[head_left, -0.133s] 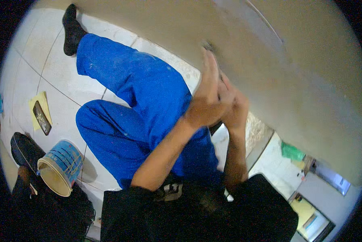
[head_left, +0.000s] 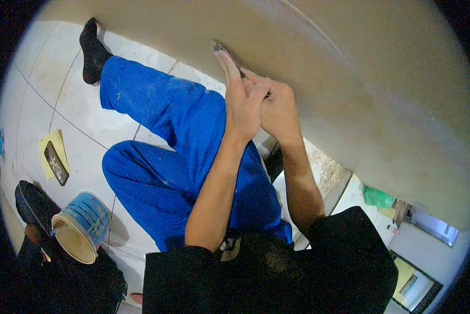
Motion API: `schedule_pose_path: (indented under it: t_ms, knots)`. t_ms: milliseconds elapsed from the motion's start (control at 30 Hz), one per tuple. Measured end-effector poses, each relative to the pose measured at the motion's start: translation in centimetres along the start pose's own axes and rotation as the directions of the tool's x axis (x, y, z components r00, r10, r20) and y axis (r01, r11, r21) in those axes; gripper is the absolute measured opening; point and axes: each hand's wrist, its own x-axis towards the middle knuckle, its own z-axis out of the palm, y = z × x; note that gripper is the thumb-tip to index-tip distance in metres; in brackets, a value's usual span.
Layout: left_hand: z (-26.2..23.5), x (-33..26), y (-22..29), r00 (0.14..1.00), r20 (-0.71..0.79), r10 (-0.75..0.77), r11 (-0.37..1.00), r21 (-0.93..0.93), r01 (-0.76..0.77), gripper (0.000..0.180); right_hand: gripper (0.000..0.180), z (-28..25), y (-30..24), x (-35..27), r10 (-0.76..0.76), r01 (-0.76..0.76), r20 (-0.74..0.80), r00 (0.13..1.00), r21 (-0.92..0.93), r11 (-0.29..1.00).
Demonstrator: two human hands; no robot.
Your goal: The person applies putty to a damaged area on a wall using a scraper and then smooths it over with their hand.
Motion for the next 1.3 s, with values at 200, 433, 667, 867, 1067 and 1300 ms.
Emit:
schedule_pose_path:
  t_ms: [200, 433, 667, 867, 1067, 1300]
  knots:
    - [0.0, -2.8, 2.6, 0.997, 0.049, -0.065, 0.984, 0.167, 0.056, 0.105, 0.045, 0.7, 1.0, -4.6, -0.062, 0.058, -0.059, 0.996, -0.064, 0.996]
    - [1.3, -7.8, 4.2, 0.788, 0.611, -0.071, 0.905, 0.372, -0.206, 0.108, 0.039, -2.7, 2.5, -14.4, 0.231, -0.293, -0.314, 0.921, -0.168, 0.941]
    - [3.0, -6.2, 2.4, 0.947, 0.316, 0.047, 0.949, 0.282, -0.141, 0.101, 0.038, -5.1, 2.4, -9.4, 0.047, -0.062, -0.043, 0.998, -0.497, 0.865]
    - [-0.7, -0.3, 1.3, 0.998, -0.064, 0.008, 1.000, -0.019, -0.010, 0.096, 0.034, 0.2, -1.3, 0.0, -0.043, 0.044, 0.022, 0.999, -0.028, 0.999]
    - [0.1, -3.0, 2.2, 0.993, 0.117, -0.012, 0.983, 0.183, -0.010, 0.104, 0.042, -1.6, 0.6, -4.7, -0.086, 0.097, 0.048, 0.995, -0.331, 0.939]
    - [2.7, -8.0, 3.2, 0.791, 0.612, 0.000, 0.891, 0.358, -0.277, 0.107, 0.053, -4.0, 3.4, -14.6, 0.538, -0.517, -0.246, 0.806, 0.149, 0.843]
